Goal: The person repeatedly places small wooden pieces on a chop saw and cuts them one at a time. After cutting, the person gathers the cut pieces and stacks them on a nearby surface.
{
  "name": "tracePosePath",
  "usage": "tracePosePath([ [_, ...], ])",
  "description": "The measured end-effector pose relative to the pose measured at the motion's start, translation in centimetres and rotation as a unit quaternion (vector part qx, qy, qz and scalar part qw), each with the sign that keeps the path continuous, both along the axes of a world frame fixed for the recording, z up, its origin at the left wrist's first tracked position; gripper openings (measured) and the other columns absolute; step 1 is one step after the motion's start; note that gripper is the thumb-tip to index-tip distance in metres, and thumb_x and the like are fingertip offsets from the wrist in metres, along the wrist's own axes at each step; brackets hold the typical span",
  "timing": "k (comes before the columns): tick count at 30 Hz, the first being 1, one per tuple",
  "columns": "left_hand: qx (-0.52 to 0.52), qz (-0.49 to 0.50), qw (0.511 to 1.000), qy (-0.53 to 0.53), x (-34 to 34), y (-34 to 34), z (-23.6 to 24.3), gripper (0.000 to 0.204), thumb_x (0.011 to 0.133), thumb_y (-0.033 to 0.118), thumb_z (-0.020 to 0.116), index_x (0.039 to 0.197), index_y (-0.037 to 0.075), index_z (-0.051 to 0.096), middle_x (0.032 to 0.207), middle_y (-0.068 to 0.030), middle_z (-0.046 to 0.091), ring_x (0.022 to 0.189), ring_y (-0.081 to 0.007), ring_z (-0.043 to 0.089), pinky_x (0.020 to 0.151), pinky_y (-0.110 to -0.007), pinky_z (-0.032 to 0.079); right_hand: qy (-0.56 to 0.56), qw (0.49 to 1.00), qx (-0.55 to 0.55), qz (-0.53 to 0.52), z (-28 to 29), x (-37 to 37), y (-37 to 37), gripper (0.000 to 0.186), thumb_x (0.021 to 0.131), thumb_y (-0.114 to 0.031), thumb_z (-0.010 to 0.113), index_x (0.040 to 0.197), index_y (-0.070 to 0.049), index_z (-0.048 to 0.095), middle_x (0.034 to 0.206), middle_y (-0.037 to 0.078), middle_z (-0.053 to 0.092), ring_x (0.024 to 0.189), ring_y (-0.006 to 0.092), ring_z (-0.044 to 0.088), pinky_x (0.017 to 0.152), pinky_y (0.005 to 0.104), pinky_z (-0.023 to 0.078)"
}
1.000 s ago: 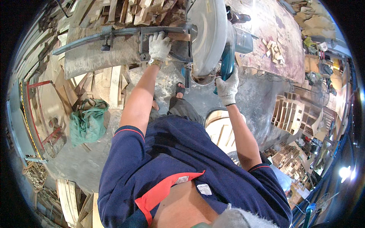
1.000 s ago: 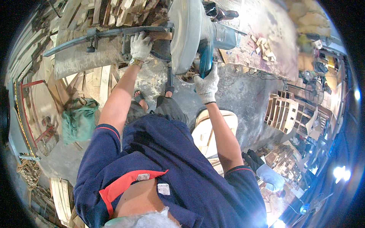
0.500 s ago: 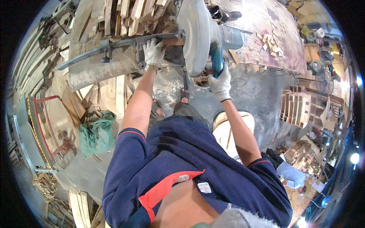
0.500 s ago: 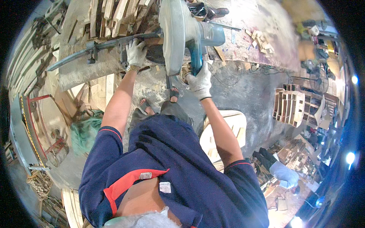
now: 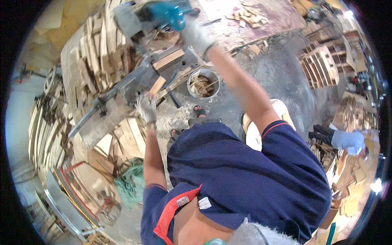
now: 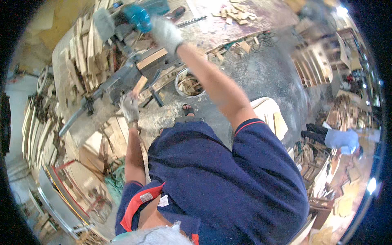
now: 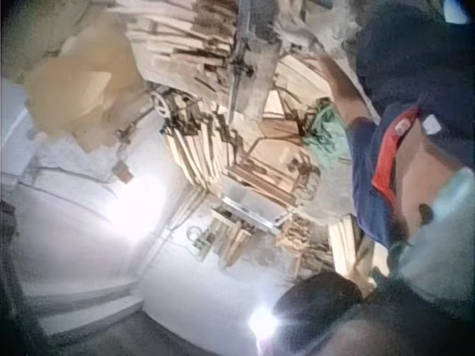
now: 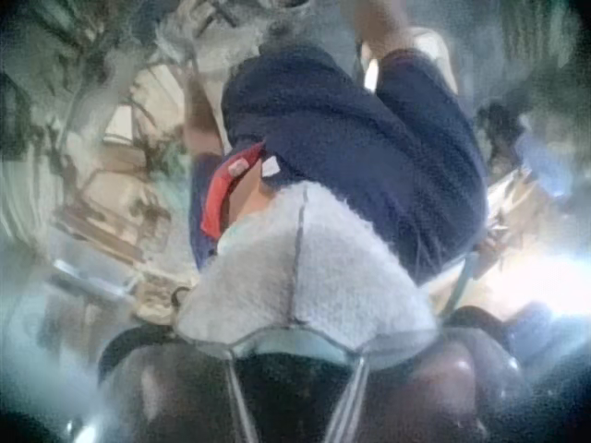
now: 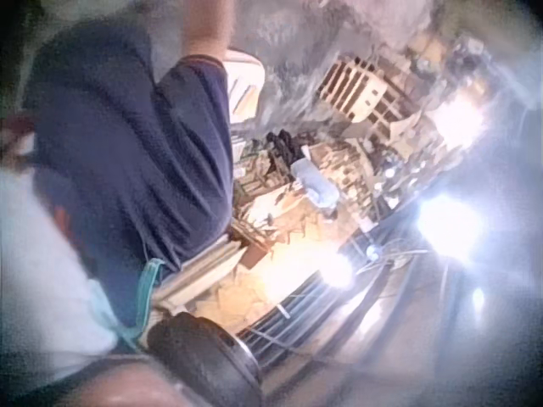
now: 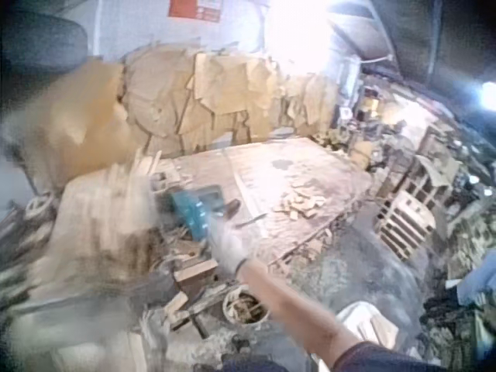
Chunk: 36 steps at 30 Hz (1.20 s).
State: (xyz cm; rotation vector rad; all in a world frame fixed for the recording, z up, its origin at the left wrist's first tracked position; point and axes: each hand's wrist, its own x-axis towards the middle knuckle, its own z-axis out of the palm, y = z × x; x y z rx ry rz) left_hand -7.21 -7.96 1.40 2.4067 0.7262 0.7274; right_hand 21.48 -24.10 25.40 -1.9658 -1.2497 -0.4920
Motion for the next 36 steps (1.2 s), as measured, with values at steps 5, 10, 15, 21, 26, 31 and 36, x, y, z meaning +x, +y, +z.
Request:
tracePosePath([
  [5,-0.047,-0.110,0.993,0.006,1.1,-6.1,1.6,0.034,0.082,0.034,0.077,0.105,0.009,0.076,0.113,-0.0079,0.072,0.108,-0.0292,0.064,0.103,-0.044,0.042,0.683,0.699,-0.212,0.023,-15.1,-6.0,-5.1,0.025,0.100,-0.024,0.060,0.109,-0.002,0.068,0.087,0.010,0.068,0.065,0.0220,0.068,0.057,0.0389,0.058],
  [10,0.008,-0.130,0.991,0.012,4.8,-8.6,3.5,0.032,0.085,0.027,0.076,0.109,0.006,0.073,0.110,-0.0136,0.072,0.104,-0.0358,0.064,0.098,-0.044,0.048,0.398,0.888,-0.217,0.072,-20.0,2.0,-12.6,0.022,0.088,-0.018,0.070,0.107,-0.007,0.072,0.104,0.012,0.073,0.090,0.0276,0.070,0.077,0.0390,0.058],
  [15,0.030,0.042,0.997,0.055,7.4,-5.1,3.6,0.037,0.088,0.033,0.072,0.117,0.010,0.071,0.111,-0.0111,0.070,0.106,-0.0341,0.061,0.094,-0.049,0.045,0.688,0.652,0.289,-0.134,-17.0,12.8,-15.0,0.046,0.101,-0.036,0.060,0.135,-0.006,0.052,0.124,0.017,0.065,0.089,0.0230,0.067,0.074,0.0324,0.057],
  [21,0.036,0.024,0.990,0.136,10.9,-1.8,2.3,0.051,0.088,0.037,0.069,0.131,0.011,0.063,0.131,-0.0070,0.065,0.126,-0.0300,0.054,0.102,-0.050,0.040,0.535,0.840,-0.007,-0.089,-19.4,7.7,-5.8,0.035,0.090,-0.029,0.068,0.111,-0.001,0.072,0.083,0.011,0.072,0.070,0.0188,0.069,0.064,0.0326,0.056],
  [26,0.007,0.016,0.987,0.158,12.2,-1.9,0.5,0.051,0.088,0.038,0.069,0.131,0.011,0.062,0.141,-0.0124,0.060,0.139,-0.0356,0.046,0.106,-0.055,0.036,0.264,0.944,-0.184,-0.067,-20.9,3.9,-0.4,0.039,0.081,-0.034,0.071,0.102,-0.002,0.073,0.089,0.023,0.071,0.084,0.0385,0.069,0.079,0.0427,0.053],
  [31,-0.034,0.108,0.994,-0.001,9.3,-0.7,-0.1,0.040,0.086,0.028,0.072,0.121,0.010,0.070,0.132,-0.0102,0.066,0.129,-0.0323,0.054,0.106,-0.052,0.040,0.279,0.947,-0.153,-0.041,-21.7,-0.3,1.6,0.040,0.080,-0.032,0.071,0.107,-0.002,0.072,0.091,0.021,0.071,0.087,0.0411,0.068,0.082,0.0457,0.053],
  [36,0.076,0.103,0.991,0.046,6.9,2.1,0.7,0.022,0.087,0.024,0.070,0.104,0.011,0.074,0.119,-0.0085,0.067,0.116,-0.0321,0.056,0.098,-0.051,0.042,0.235,0.956,-0.174,0.020,-22.9,-0.3,1.1,0.047,0.083,-0.027,0.072,0.125,-0.007,0.068,0.092,0.017,0.068,0.086,0.0330,0.068,0.081,0.0395,0.053],
])
